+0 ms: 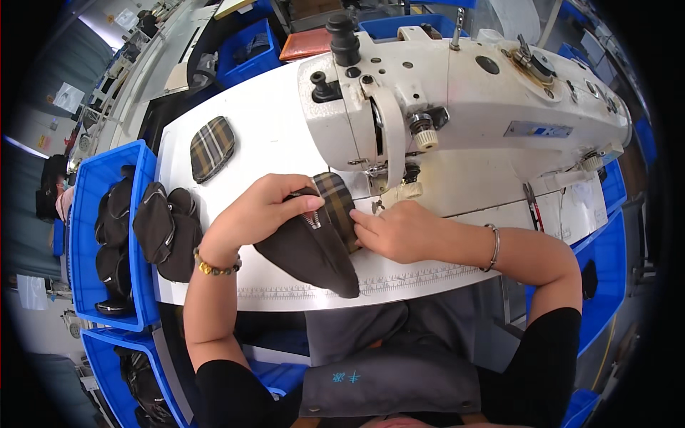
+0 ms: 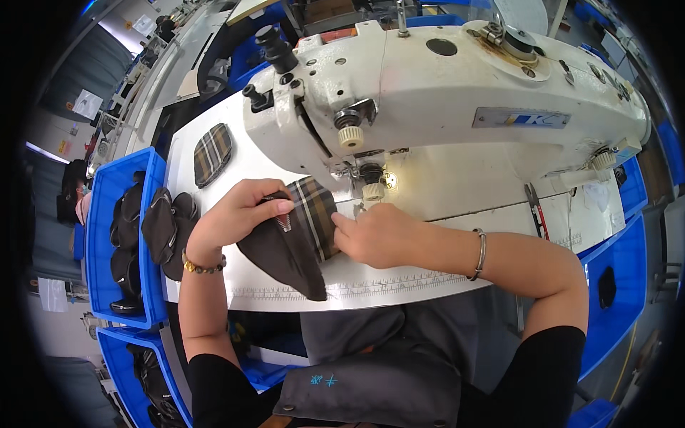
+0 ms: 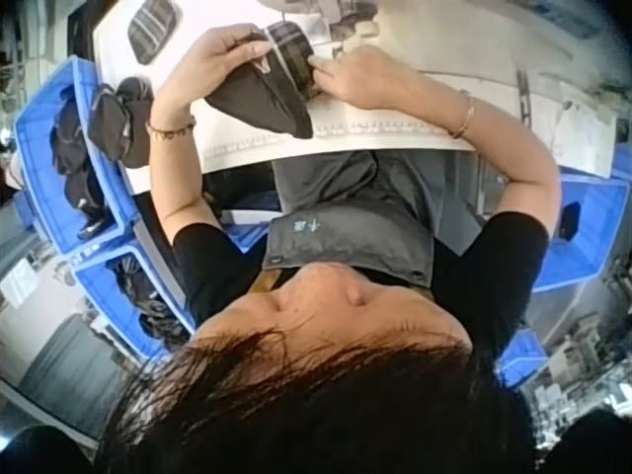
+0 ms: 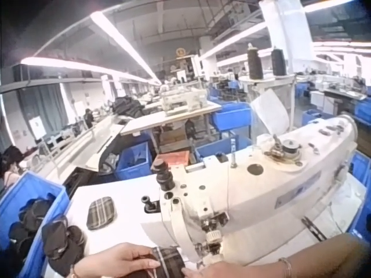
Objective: Sew small leather patches or panels using an industrial sewing machine.
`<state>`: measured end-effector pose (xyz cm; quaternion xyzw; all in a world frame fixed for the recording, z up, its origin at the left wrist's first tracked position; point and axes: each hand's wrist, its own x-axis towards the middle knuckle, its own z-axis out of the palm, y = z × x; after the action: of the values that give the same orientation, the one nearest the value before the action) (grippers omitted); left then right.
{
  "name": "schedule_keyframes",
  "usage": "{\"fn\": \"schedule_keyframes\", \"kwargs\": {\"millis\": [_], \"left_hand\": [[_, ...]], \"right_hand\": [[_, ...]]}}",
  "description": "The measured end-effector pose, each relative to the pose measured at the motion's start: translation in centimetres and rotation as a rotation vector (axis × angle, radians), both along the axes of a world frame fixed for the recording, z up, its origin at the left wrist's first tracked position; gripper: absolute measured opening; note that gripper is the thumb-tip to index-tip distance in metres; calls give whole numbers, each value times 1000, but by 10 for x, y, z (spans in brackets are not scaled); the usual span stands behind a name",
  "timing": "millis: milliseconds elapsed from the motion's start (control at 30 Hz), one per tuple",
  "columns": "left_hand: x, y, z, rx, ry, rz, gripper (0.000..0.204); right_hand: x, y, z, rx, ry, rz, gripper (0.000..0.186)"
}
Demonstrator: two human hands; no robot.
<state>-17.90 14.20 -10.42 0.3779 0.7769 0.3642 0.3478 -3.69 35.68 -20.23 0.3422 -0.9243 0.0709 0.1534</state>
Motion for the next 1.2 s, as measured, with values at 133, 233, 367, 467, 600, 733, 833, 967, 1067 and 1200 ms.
{"fn": "schedule_keyframes", "kwargs": {"millis": [133, 233, 367, 467, 600, 733, 833, 967, 1067, 1200], "left_hand": [[-15, 31, -24, -76, 86, -59, 26], [-11, 48, -41, 63, 80, 3, 34], [-2, 53, -53, 61, 352, 52, 39], [3, 51, -51, -14, 453, 60, 37], [2, 48, -57, 58, 435, 50, 35], [3, 48, -54, 33, 445, 39, 33], [5, 47, -52, 53, 468, 47, 32], [5, 46, -54, 57, 498, 32, 30], [6, 46, -55, 62, 517, 61, 29], [4, 47, -62, 50, 624, 61, 25]], "right_hand": [[13, 6, -9, -69, 134, 42, 18], [15, 9, -13, -124, 188, 32, 17], [11, 9, -13, -216, 273, 21, 10], [10, 11, 1, -184, 327, -102, 9], [3, 8, -1, -346, 422, -224, 8], [11, 5, -11, -243, 316, -5, 16], [13, 3, -11, -169, 254, 18, 19], [13, 4, -12, -167, 262, 21, 19], [12, 3, -10, -224, 320, 56, 17], [12, 1, -17, -197, 343, 35, 15]]}}
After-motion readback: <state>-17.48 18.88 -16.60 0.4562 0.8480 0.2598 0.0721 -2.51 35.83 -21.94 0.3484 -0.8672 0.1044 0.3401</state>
